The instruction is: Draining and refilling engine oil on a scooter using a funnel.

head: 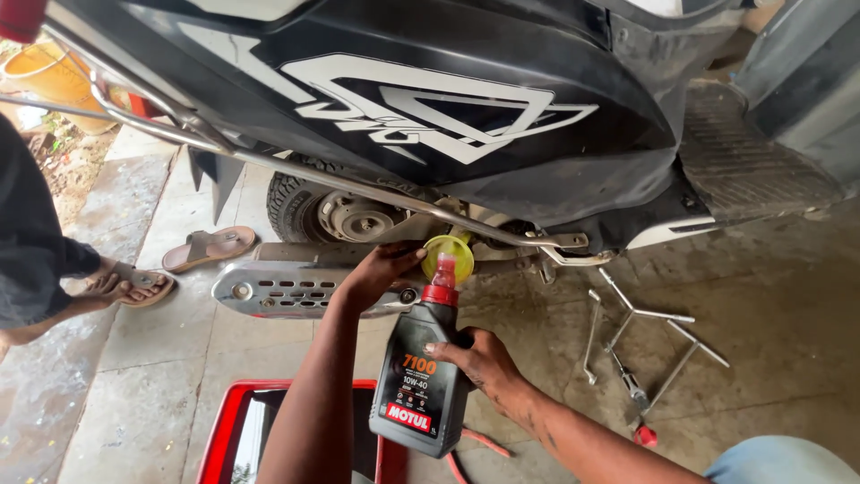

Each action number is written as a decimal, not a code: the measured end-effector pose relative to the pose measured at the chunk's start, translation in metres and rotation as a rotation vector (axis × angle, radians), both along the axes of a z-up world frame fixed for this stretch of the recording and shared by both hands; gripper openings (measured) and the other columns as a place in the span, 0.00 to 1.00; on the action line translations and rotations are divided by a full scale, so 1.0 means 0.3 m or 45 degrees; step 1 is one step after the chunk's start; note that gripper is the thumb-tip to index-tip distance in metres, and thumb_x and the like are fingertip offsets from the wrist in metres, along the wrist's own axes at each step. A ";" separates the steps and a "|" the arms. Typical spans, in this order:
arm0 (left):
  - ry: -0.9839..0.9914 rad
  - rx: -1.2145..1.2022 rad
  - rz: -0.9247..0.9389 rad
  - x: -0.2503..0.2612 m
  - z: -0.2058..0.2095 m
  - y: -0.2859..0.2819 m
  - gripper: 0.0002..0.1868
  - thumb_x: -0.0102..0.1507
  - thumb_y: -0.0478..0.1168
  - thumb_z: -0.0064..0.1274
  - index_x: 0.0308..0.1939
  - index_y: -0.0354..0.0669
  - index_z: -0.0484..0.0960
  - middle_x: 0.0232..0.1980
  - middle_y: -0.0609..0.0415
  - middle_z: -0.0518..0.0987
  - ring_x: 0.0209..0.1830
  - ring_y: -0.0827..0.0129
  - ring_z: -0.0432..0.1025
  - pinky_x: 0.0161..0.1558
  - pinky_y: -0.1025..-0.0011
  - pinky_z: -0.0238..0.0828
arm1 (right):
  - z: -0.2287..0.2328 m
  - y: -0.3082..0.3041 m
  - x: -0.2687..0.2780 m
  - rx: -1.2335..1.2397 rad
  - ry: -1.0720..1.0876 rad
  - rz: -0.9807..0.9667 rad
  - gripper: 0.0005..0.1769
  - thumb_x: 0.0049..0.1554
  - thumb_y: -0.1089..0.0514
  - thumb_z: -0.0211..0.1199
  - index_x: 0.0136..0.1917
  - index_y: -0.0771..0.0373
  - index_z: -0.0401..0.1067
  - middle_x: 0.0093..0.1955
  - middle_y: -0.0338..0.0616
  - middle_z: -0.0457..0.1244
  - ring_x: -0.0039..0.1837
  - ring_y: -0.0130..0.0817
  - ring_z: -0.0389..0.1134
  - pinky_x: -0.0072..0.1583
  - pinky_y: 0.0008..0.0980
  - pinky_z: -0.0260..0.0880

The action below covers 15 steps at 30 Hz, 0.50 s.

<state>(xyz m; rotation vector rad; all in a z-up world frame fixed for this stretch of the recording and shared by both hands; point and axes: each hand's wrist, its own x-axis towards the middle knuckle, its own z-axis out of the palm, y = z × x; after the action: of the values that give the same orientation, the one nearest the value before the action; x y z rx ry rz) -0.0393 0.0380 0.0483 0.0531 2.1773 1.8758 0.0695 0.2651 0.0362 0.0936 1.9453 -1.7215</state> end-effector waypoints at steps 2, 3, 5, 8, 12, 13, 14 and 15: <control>-0.037 0.024 0.005 -0.010 -0.010 -0.002 0.24 0.64 0.50 0.57 0.58 0.37 0.81 0.48 0.55 0.84 0.44 0.75 0.75 0.43 0.71 0.74 | 0.023 0.001 0.008 -0.080 -0.029 0.016 0.26 0.44 0.42 0.72 0.42 0.67 0.74 0.35 0.44 0.69 0.34 0.31 0.69 0.38 0.30 0.67; -0.069 0.054 0.019 -0.013 -0.016 -0.002 0.25 0.64 0.50 0.57 0.59 0.37 0.81 0.48 0.55 0.84 0.45 0.74 0.76 0.43 0.70 0.75 | 0.034 0.003 0.014 -0.154 -0.051 0.040 0.25 0.46 0.43 0.72 0.41 0.69 0.75 0.35 0.45 0.69 0.34 0.31 0.69 0.37 0.30 0.66; -0.045 0.022 0.003 -0.012 -0.008 -0.001 0.24 0.64 0.50 0.56 0.59 0.37 0.81 0.48 0.55 0.84 0.45 0.74 0.76 0.44 0.71 0.75 | 0.064 -0.003 0.019 -0.211 -0.081 0.038 0.25 0.45 0.43 0.71 0.42 0.68 0.77 0.36 0.46 0.70 0.35 0.31 0.71 0.39 0.29 0.68; -0.016 -0.017 -0.030 -0.018 -0.008 -0.009 0.24 0.66 0.49 0.56 0.58 0.35 0.81 0.48 0.53 0.84 0.45 0.73 0.76 0.45 0.71 0.75 | 0.097 -0.012 0.023 -0.252 -0.140 0.045 0.25 0.45 0.43 0.71 0.44 0.68 0.78 0.39 0.47 0.73 0.37 0.32 0.73 0.41 0.30 0.72; -0.039 0.066 -0.035 -0.040 -0.044 -0.016 0.24 0.65 0.48 0.56 0.59 0.34 0.80 0.50 0.52 0.84 0.48 0.72 0.77 0.49 0.72 0.74 | 0.152 -0.015 0.024 -0.192 -0.256 0.044 0.26 0.45 0.43 0.70 0.46 0.67 0.78 0.40 0.48 0.73 0.38 0.35 0.75 0.42 0.34 0.75; -0.043 0.063 -0.041 -0.038 -0.038 -0.012 0.24 0.65 0.48 0.56 0.59 0.34 0.80 0.50 0.52 0.84 0.48 0.72 0.77 0.49 0.72 0.74 | 0.146 -0.014 0.022 -0.196 -0.259 0.039 0.26 0.45 0.43 0.70 0.46 0.67 0.78 0.40 0.48 0.73 0.38 0.35 0.75 0.42 0.34 0.75; -0.047 0.075 -0.042 -0.035 -0.031 -0.010 0.24 0.65 0.48 0.56 0.59 0.34 0.80 0.50 0.52 0.84 0.49 0.72 0.77 0.51 0.72 0.74 | 0.142 -0.013 0.019 -0.195 -0.255 0.040 0.26 0.45 0.43 0.69 0.47 0.67 0.77 0.41 0.48 0.73 0.39 0.35 0.76 0.43 0.33 0.76; -0.052 0.088 -0.044 -0.032 -0.024 -0.008 0.25 0.65 0.48 0.57 0.59 0.33 0.80 0.50 0.51 0.84 0.49 0.71 0.77 0.52 0.71 0.75 | 0.137 -0.013 0.017 -0.194 -0.251 0.041 0.27 0.46 0.43 0.69 0.47 0.68 0.77 0.41 0.48 0.73 0.40 0.35 0.76 0.45 0.33 0.77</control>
<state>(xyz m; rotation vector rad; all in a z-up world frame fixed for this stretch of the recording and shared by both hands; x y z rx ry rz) -0.0488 0.0357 0.0410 0.0651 2.0717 1.9159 0.0745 0.2611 0.0773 0.1688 1.6613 -1.7622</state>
